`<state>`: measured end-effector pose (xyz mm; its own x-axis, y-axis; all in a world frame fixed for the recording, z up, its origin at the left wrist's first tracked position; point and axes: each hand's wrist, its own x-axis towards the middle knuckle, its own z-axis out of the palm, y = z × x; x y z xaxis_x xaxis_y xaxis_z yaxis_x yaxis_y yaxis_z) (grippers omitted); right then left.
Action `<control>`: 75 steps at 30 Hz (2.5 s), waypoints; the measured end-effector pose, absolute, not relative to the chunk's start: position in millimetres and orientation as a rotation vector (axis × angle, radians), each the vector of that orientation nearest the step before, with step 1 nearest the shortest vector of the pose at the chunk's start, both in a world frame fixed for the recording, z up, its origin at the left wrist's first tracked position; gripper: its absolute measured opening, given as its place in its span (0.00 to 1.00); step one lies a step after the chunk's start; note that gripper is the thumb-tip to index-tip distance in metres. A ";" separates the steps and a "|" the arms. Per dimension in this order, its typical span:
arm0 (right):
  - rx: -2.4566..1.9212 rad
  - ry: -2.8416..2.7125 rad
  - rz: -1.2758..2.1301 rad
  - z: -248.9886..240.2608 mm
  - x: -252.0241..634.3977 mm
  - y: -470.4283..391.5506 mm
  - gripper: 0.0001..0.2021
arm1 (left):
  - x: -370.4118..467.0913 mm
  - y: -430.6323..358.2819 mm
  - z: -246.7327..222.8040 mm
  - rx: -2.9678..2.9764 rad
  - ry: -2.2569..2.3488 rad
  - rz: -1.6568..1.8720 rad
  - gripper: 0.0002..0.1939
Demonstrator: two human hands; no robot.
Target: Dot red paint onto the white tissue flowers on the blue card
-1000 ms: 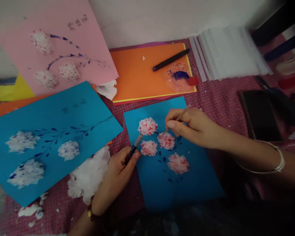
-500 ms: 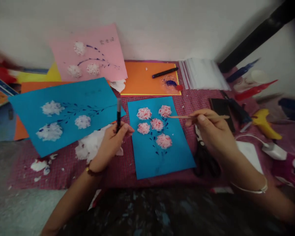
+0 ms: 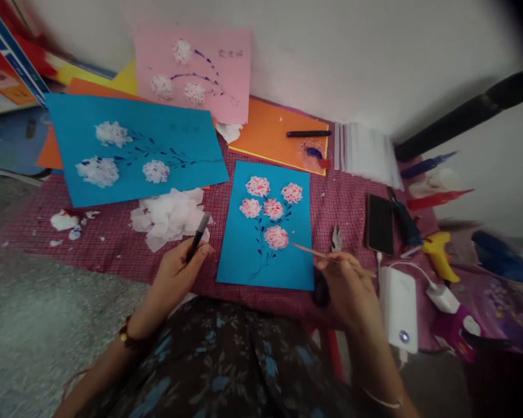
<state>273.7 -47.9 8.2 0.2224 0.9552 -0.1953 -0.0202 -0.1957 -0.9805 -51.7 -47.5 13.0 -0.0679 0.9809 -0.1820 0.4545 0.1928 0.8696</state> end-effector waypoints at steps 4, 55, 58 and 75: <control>-1.403 -0.952 1.283 21.9 276.1 -38.3 0.07 | -45.4 -42.2 7.9 1.377 1.666 0.787 0.15; -1.440 -1.554 0.697 13.4 224.2 59.9 0.06 | -15.9 3.2 3.7 0.364 0.678 0.895 0.23; -1.433 -1.538 0.713 11.8 225.2 59.4 0.07 | -18.5 1.4 3.4 0.367 0.651 0.904 0.23; -1.465 -1.636 0.728 26.5 221.1 58.1 0.08 | -24.5 -3.2 -1.6 0.340 0.690 0.885 0.22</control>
